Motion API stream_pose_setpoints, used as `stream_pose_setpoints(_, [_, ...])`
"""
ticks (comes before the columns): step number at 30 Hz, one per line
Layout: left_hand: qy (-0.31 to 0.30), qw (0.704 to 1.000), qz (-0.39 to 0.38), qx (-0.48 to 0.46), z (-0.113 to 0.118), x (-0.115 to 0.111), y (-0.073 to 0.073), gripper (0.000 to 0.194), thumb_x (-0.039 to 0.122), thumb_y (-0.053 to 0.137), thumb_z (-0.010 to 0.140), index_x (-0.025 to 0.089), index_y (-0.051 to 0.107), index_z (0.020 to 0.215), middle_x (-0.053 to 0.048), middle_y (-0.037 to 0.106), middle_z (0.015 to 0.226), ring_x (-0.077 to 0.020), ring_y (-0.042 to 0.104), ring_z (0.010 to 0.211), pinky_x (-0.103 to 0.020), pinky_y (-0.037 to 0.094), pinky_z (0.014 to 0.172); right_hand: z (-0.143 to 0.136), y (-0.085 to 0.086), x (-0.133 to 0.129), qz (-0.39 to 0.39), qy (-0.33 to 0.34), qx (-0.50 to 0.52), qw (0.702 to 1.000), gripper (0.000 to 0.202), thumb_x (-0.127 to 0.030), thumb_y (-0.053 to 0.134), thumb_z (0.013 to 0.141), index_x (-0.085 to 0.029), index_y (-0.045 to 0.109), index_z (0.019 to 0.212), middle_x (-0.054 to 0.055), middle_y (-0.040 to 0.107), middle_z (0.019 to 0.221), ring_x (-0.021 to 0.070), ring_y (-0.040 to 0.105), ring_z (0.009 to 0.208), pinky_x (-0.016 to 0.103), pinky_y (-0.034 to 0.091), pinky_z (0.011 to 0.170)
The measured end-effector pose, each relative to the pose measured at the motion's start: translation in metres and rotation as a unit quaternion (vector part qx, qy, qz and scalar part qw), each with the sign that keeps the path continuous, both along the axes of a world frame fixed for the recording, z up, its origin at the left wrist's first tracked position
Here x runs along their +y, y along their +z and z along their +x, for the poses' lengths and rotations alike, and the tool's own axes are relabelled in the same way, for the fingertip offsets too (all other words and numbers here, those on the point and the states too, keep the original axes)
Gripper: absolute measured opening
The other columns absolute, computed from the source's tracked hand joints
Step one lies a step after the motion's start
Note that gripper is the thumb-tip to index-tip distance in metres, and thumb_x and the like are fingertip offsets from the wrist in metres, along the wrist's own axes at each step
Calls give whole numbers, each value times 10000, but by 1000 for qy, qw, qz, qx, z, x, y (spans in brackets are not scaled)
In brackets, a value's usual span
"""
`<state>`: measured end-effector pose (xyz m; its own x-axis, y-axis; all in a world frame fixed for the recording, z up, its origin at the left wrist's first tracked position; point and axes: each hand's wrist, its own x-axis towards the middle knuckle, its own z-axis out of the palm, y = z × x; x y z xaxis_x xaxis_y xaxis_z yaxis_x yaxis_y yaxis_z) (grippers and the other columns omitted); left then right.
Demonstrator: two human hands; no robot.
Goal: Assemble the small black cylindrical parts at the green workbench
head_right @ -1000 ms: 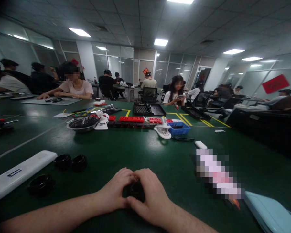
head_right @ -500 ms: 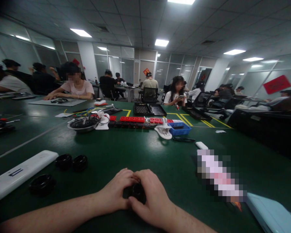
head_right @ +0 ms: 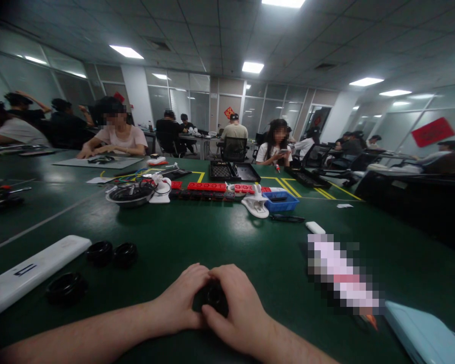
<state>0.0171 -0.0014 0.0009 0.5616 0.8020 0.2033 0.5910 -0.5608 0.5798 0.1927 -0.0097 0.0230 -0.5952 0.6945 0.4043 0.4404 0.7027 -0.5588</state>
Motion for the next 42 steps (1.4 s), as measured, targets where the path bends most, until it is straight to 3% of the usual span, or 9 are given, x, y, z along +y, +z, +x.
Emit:
stream_pose_setpoints(5, [4, 1000, 3, -11, 0, 0, -2, 408, 335, 741, 568, 192, 553, 900, -17, 560, 908, -211, 505, 872, -343, 356, 845, 1, -7, 0, -37, -58, -30, 997, 341, -189, 596, 691, -174, 469, 1006, 65, 562, 894, 215, 529, 798, 377, 455, 718])
stream_pose_setpoints(10, [-6, 1000, 5, 10, 1, 0, -2, 367, 293, 712, 596, 203, 568, 922, -15, 558, 930, -209, 499, 884, -345, 349, 853, 1, -4, -3, -31, -14, -16, 999, 329, -158, 539, 719, -164, 469, 1040, 81, 576, 932, 212, 544, 829, 371, 462, 747])
stream_pose_setpoints(14, [-3, 1000, 7, 16, 0, 0, -2, 316, 284, 702, 598, 196, 569, 870, -14, 555, 910, -210, 495, 878, -347, 352, 846, 1, 0, -4, -3, 30, 1, 1000, 439, -115, 510, 688, -174, 430, 1116, 82, 560, 999, 213, 532, 881, 373, 446, 790])
stream_pose_setpoints(20, [-12, 1000, 21, 3, -1, 2, -6, 304, 305, 696, 616, 192, 563, 864, -11, 558, 923, -206, 493, 885, -328, 353, 830, -1, -1, -1, -29, -31, -21, 999, 346, -171, 588, 677, -168, 481, 1007, 74, 556, 928, 220, 526, 823, 377, 456, 727])
stream_pose_setpoints(25, [-14, 1000, 21, 4, 0, 1, -5, 293, 275, 690, 611, 190, 572, 864, -9, 560, 914, -205, 494, 884, -337, 341, 849, 0, -4, -2, -35, 3, -4, 999, 325, -126, 537, 702, -174, 478, 1017, 68, 568, 917, 200, 536, 818, 351, 465, 730])
stream_pose_setpoints(30, [4, 1000, 4, -1, 1, 0, -3, 359, 260, 710, 581, 182, 563, 899, -20, 558, 910, -210, 491, 856, -340, 361, 826, 1, 1, -3, -11, 51, 22, 998, 432, -84, 459, 662, -169, 441, 1086, 85, 553, 980, 207, 529, 871, 364, 453, 789])
stream_pose_setpoints(37, [-4, 1000, -3, -2, 0, 2, -8, 308, 287, 726, 581, 201, 561, 827, -5, 562, 944, -208, 494, 909, -363, 304, 913, -1, 1, 1, -58, -50, -18, 997, 319, -173, 574, 662, -170, 481, 967, 71, 560, 894, 218, 531, 798, 374, 465, 712])
stream_pose_setpoints(42, [0, 1000, -12, 18, 1, 1, -4, 315, 267, 680, 601, 208, 560, 886, -9, 555, 931, -210, 495, 890, -369, 322, 893, 0, -2, -2, -46, -3, 5, 999, 371, -121, 525, 692, -184, 461, 1052, 70, 580, 961, 197, 554, 844, 340, 469, 763])
